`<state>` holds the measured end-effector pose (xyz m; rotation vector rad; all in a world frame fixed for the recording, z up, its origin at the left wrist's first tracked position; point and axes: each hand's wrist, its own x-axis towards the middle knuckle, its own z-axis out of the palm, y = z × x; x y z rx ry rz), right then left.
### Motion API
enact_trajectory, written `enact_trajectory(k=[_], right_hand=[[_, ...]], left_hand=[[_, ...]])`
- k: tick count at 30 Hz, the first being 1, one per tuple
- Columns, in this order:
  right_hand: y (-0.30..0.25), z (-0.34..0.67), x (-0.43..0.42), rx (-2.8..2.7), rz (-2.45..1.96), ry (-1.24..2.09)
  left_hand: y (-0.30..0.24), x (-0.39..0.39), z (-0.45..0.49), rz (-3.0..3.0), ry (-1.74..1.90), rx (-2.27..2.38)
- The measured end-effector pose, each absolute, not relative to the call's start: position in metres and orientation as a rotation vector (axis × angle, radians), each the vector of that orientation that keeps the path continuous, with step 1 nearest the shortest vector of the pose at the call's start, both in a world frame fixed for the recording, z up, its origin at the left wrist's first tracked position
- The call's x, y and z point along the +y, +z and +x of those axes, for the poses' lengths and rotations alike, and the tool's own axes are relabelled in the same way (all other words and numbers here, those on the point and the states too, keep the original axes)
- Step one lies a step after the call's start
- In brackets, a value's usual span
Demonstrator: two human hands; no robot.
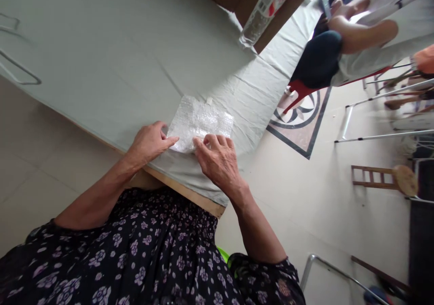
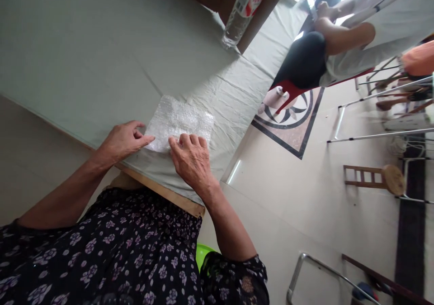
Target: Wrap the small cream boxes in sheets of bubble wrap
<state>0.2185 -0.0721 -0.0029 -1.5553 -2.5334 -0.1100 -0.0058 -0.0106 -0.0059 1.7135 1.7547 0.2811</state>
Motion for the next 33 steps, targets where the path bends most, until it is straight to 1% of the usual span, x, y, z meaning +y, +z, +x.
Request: enact_trajectory(k=[6, 11, 15, 21, 24, 28, 31, 33], right_hand=[[0.000, 0.218, -0.071, -2.554, -1.589, -0.074], [0.003, 0.217, -0.069, -2.583, -1.610, -0.043], [0.003, 0.217, -0.069, -2.573, -1.616, -0.019], [0.001, 0.220, -0.070, -2.433, -1.607, 0.160], [0.001, 0.222, -0.071, -2.372, -1.569, 0.205], [-0.002, 0.235, -0.082, -2.120, -1.503, 0.257], [-0.011, 0.257, -0.098, -1.751, -1.714, 0.206], [-0.019, 0.271, -0.108, -1.548, -1.886, 0.312]], left_hand=[[-0.012, -0.005, 0.004, 1.496, 0.468, 1.553], [-0.005, -0.008, 0.019, 1.451, 0.660, 1.405], [0.002, -0.012, 0.038, 1.291, 0.687, 1.246], [0.004, -0.010, 0.048, 1.230, 0.628, 1.143], [0.003, -0.011, 0.045, 1.390, 0.559, 1.120], [-0.002, -0.020, 0.046, 1.898, 0.552, 1.133], [-0.012, -0.027, 0.049, 2.197, 0.581, 1.148], [-0.018, -0.030, 0.049, 2.318, 0.653, 1.145]])
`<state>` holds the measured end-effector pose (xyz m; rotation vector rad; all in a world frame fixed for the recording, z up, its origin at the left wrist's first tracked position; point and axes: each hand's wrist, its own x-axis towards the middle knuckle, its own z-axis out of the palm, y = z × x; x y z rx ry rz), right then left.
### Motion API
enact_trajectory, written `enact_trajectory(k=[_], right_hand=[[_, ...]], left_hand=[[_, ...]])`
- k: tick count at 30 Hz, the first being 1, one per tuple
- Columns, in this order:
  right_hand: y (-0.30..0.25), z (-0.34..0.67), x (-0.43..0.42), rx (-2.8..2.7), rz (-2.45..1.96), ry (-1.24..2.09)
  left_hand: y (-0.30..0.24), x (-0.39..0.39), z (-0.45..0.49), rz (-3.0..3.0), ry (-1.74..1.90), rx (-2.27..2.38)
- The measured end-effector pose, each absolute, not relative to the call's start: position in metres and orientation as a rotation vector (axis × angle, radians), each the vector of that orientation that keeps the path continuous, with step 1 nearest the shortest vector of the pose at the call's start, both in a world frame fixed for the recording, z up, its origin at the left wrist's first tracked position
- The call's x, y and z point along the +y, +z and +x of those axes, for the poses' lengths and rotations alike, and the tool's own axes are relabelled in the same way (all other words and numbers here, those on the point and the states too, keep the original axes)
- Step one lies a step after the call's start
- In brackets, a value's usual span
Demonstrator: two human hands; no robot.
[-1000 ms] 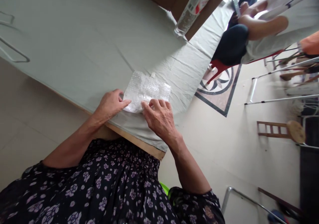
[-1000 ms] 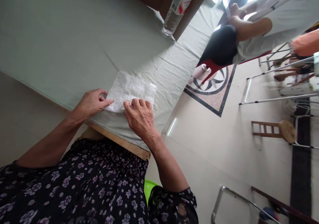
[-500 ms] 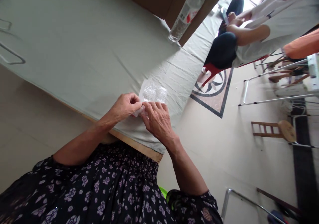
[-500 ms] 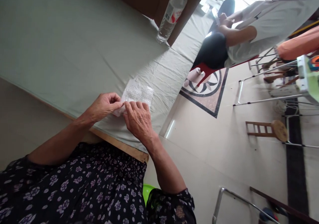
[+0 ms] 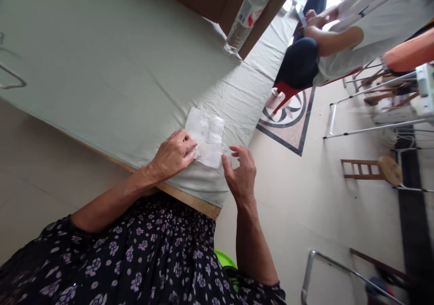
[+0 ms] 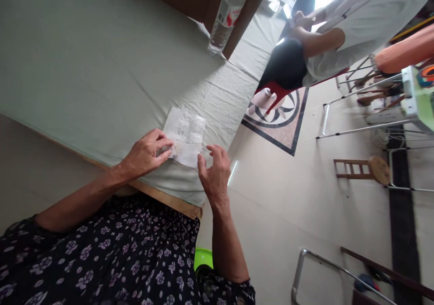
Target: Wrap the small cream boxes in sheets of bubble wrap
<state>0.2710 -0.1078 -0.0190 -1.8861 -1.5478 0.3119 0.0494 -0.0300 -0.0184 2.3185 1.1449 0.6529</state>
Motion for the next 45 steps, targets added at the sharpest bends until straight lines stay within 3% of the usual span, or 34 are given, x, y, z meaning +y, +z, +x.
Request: enact_trajectory(k=[4, 6, 17, 26, 32, 39, 45], right_hand=[[-0.032, 0.281, -0.113, -1.273, -1.981, 0.776], [-0.038, 0.276, -0.106, -1.198, -1.948, 0.854], [-0.040, 0.237, -0.086, -1.237, -1.790, 0.686], [-0.030, 0.215, -0.080, -1.193, -1.713, 0.767], [-0.019, 0.218, -0.092, -1.311, -1.615, 0.937], [-0.011, 0.215, -0.105, -1.774, -1.751, 0.642], [-0.017, 0.237, -0.094, -1.509, -1.525, 1.012]], left_hand=[[-0.027, -0.030, 0.047, 2.455, 0.761, 1.101], [-0.028, -0.030, 0.047, 2.486, 0.750, 1.070], [-0.012, -0.032, 0.053, 2.516, 0.453, 1.069], [-0.002, -0.033, 0.063, 2.386, 0.248, 1.120], [-0.012, -0.032, 0.058, 2.256, 0.469, 1.095], [-0.023, -0.040, 0.059, 1.985, 0.746, 1.127], [-0.036, -0.047, 0.072, 2.115, 0.790, 1.206]])
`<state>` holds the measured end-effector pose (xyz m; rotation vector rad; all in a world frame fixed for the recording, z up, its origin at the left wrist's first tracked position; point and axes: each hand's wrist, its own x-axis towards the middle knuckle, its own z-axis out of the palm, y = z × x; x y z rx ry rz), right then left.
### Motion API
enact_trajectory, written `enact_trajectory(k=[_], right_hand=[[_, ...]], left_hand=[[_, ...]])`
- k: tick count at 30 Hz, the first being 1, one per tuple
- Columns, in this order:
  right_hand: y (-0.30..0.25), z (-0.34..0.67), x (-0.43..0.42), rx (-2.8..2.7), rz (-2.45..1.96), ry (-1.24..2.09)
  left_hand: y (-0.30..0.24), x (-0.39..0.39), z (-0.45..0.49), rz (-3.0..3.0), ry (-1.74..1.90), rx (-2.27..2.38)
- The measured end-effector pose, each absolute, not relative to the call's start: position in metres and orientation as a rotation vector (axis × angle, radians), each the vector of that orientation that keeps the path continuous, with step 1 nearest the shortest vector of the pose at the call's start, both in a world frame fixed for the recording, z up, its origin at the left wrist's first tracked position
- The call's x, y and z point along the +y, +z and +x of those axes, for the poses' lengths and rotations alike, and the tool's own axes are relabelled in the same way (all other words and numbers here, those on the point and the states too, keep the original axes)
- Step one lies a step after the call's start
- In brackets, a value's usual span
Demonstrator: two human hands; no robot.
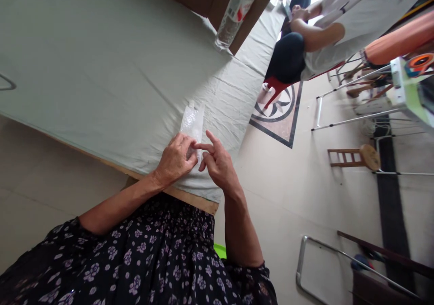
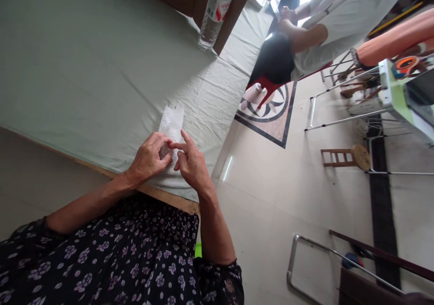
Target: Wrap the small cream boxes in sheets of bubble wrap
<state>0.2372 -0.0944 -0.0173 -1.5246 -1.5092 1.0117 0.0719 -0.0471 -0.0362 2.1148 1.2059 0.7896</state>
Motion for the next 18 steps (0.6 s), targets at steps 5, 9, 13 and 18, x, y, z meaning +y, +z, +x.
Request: enact_trajectory(k=[5, 9, 13, 18], right_hand=[[-0.035, 0.256, -0.063, -1.094, -1.635, 1.044], [-0.043, 0.256, -0.031, -1.063, -1.716, 1.183], [-0.045, 0.250, -0.008, -1.208, -1.728, 1.193], [-0.046, 0.248, 0.000, -1.428, -1.755, 1.041]], left_hand=[[-0.041, -0.050, 0.072, 2.153, 0.872, 1.238], [-0.041, -0.054, 0.071, 2.209, 0.875, 1.264], [-0.038, -0.055, 0.071, 2.352, 0.819, 1.253], [-0.035, -0.050, 0.068, 2.469, 0.699, 1.168]])
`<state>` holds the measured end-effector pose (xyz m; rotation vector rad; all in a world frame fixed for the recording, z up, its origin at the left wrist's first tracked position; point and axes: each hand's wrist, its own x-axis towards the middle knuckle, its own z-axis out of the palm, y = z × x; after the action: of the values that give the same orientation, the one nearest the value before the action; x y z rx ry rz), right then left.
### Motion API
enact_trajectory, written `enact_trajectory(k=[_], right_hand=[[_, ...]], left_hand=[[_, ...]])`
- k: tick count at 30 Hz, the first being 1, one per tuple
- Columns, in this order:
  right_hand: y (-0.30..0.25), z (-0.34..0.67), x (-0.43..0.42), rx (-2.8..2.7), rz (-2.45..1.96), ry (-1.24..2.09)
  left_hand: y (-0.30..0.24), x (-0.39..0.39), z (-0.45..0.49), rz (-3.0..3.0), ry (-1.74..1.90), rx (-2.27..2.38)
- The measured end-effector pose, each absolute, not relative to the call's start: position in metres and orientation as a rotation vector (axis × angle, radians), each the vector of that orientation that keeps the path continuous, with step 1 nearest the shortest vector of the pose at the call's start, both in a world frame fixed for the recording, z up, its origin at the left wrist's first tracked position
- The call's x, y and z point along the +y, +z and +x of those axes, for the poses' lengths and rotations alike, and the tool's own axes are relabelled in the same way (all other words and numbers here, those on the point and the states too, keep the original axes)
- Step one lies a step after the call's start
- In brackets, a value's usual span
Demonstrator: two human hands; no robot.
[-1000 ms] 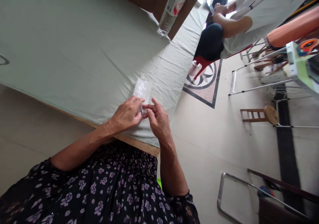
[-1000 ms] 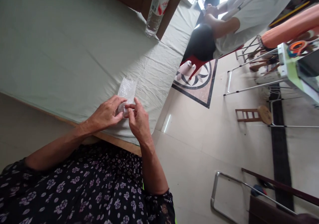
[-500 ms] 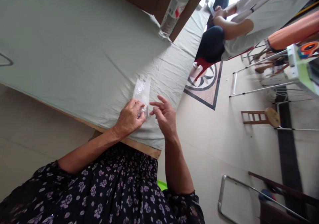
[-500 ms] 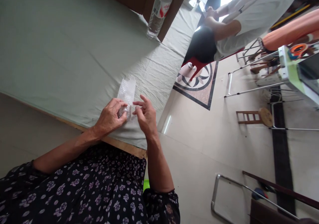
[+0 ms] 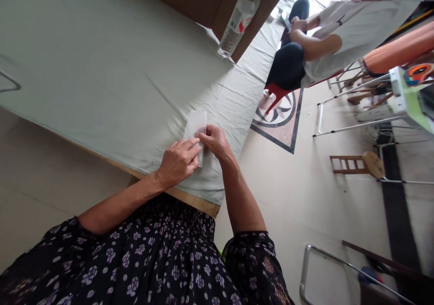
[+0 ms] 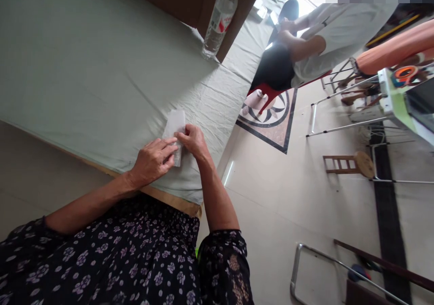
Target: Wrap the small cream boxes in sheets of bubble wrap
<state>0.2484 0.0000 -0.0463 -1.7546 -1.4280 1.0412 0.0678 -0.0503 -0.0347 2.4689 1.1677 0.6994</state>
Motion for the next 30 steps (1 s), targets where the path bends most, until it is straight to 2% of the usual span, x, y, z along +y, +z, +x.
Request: enact_trajectory(k=[4, 10, 17, 24, 30], right_hand=[[-0.043, 0.247, -0.004, -1.366, -1.639, 1.034], [-0.038, 0.243, -0.019, -1.202, -1.391, 1.193], [-0.038, 0.251, -0.052, -1.414, -1.370, 1.144], [-0.032, 0.260, -0.076, -1.877, -1.185, 0.886], [-0.049, 0.251, -0.093, -2.048, -1.397, 0.566]], left_hand=[[-0.034, -0.046, 0.066, 2.387, 0.730, 1.141], [-0.040, -0.049, 0.065, 2.261, 0.837, 1.183], [-0.051, -0.045, 0.059, 2.106, 0.968, 1.315], [-0.044, -0.016, 0.041, 2.115, 0.739, 0.987], [-0.044, -0.014, 0.039, 2.033, 0.731, 0.918]])
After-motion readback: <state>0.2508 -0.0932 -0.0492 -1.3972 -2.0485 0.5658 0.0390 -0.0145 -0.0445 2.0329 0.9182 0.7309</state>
